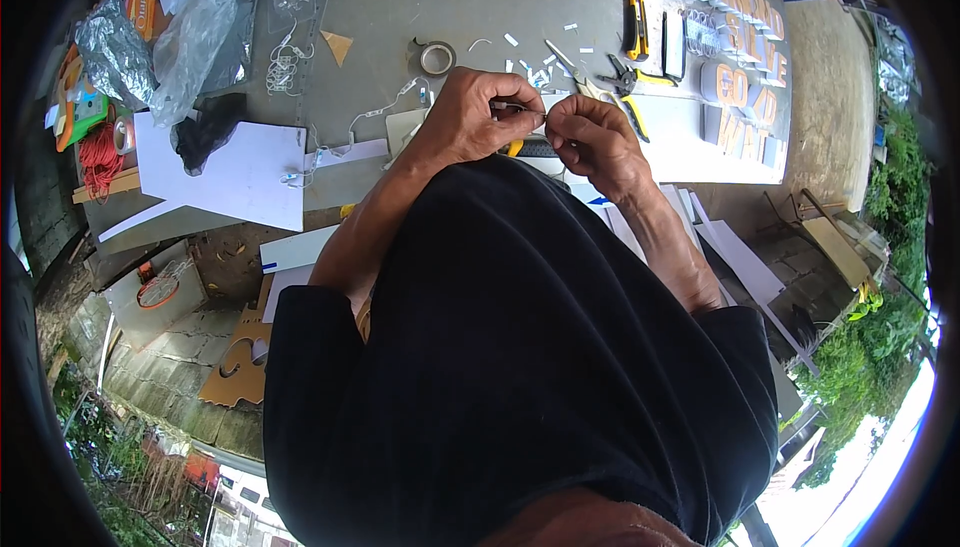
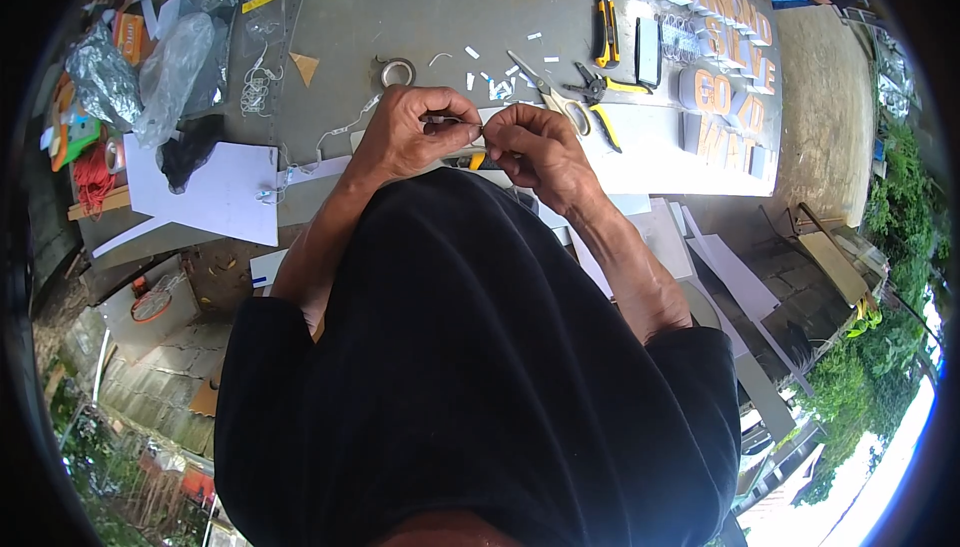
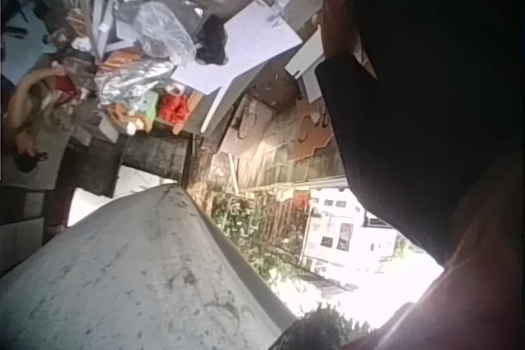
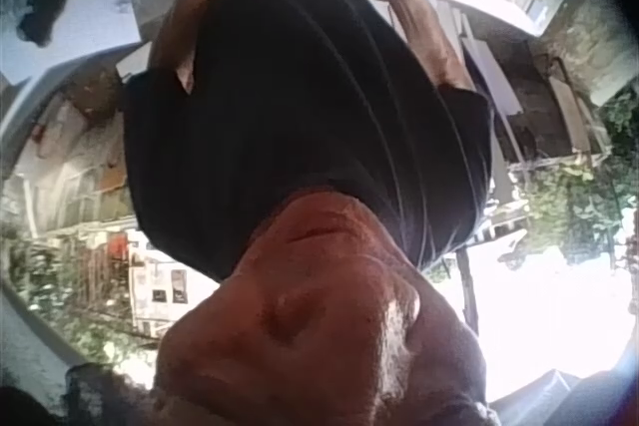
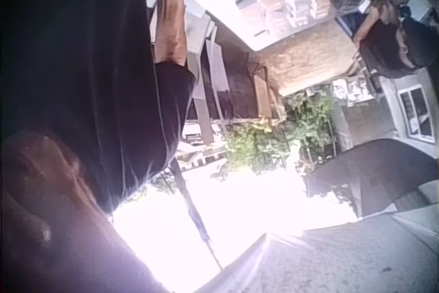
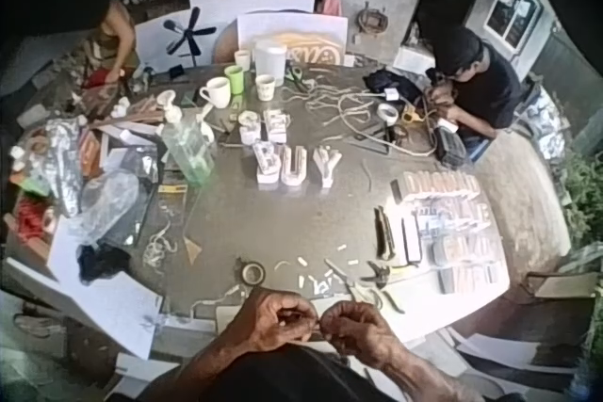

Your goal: Assembling LED sign letters by connecting wires and applying adhesive or tape.

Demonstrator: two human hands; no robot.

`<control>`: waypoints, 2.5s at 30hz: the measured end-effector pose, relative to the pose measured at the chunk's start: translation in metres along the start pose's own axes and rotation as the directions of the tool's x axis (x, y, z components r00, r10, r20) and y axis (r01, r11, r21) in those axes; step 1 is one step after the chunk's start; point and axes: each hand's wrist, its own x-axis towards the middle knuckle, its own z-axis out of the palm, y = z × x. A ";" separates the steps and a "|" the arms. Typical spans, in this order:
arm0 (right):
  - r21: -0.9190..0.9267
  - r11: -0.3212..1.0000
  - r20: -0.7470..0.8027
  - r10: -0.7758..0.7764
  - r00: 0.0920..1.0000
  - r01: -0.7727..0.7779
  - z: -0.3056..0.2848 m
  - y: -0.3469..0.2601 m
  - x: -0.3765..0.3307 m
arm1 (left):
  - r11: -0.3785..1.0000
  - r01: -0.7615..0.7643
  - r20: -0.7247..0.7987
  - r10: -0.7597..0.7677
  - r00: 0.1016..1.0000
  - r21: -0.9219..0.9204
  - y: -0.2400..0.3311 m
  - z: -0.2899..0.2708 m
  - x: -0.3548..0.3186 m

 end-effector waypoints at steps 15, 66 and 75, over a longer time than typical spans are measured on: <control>-0.807 -0.353 0.565 -0.696 0.444 0.474 0.009 0.007 0.007 | 0.985 0.140 0.128 -0.126 0.984 -0.105 -0.008 -0.010 -0.002; -0.871 -0.109 0.336 -0.843 0.419 0.480 0.026 0.013 0.008 | 0.987 0.113 0.019 -0.111 0.994 -0.113 0.001 0.000 -0.002; -0.801 0.388 0.072 -0.694 0.717 0.455 0.027 -0.001 0.000 | 0.878 0.196 0.096 -0.171 0.980 -0.437 -0.019 -0.007 -0.003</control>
